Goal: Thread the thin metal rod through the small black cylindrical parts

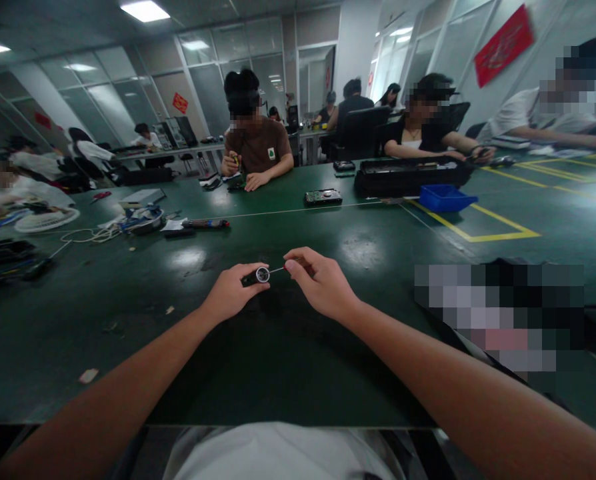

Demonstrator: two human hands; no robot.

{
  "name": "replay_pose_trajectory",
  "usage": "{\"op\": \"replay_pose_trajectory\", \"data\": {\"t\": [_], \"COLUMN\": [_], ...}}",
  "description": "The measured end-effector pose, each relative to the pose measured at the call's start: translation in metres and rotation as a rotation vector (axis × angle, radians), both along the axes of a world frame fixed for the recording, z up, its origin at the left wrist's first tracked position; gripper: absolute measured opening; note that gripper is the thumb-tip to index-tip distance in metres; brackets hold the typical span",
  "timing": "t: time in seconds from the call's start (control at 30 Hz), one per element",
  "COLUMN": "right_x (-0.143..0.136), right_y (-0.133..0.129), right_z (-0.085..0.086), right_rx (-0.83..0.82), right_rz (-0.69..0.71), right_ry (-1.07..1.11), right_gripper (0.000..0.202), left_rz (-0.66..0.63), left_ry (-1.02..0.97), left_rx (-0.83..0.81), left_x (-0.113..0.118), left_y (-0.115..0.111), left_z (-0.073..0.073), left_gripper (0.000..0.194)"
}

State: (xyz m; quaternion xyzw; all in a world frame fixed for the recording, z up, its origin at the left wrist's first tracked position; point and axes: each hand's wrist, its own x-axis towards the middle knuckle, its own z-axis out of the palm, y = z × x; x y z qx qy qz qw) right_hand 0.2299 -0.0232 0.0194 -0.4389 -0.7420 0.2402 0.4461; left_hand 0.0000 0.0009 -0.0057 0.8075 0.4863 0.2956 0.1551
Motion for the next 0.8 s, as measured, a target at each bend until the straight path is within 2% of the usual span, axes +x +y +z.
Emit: {"op": "replay_pose_trajectory", "data": {"t": [0.13,0.3,0.5,0.67,0.8], "right_x": [-0.0003,-0.0004,0.0015,0.0009,-0.0004], "right_y": [-0.0004,-0.0022,-0.0002,0.0013,-0.0006], "right_z": [0.0011,0.0035,0.0053,0.0069,0.0064], "right_rx": [-0.023,0.021,-0.013,-0.037,-0.017], "right_rz": [-0.015,-0.046,-0.039,-0.035,-0.048], "right_ry": [-0.023,-0.097,-0.097,-0.118,-0.130], "right_gripper": [0.034,0.028,0.023,0.034,0.027], "left_rz": [-0.012,-0.015,-0.005,-0.018,-0.016], "left_ry": [0.002,0.004,0.017,0.040,0.040], "left_rx": [-0.003,-0.015,-0.044,-0.045,-0.041], "left_x": [0.0009,0.0020,0.0023,0.0029,0.0032], "left_y": [-0.0004,-0.0017,-0.0040,-0.0042,-0.0031], "left_z": [-0.0004,0.0020,0.0063,0.0055,0.0033], "left_gripper": [0.039,0.038,0.039,0.038,0.038]}}
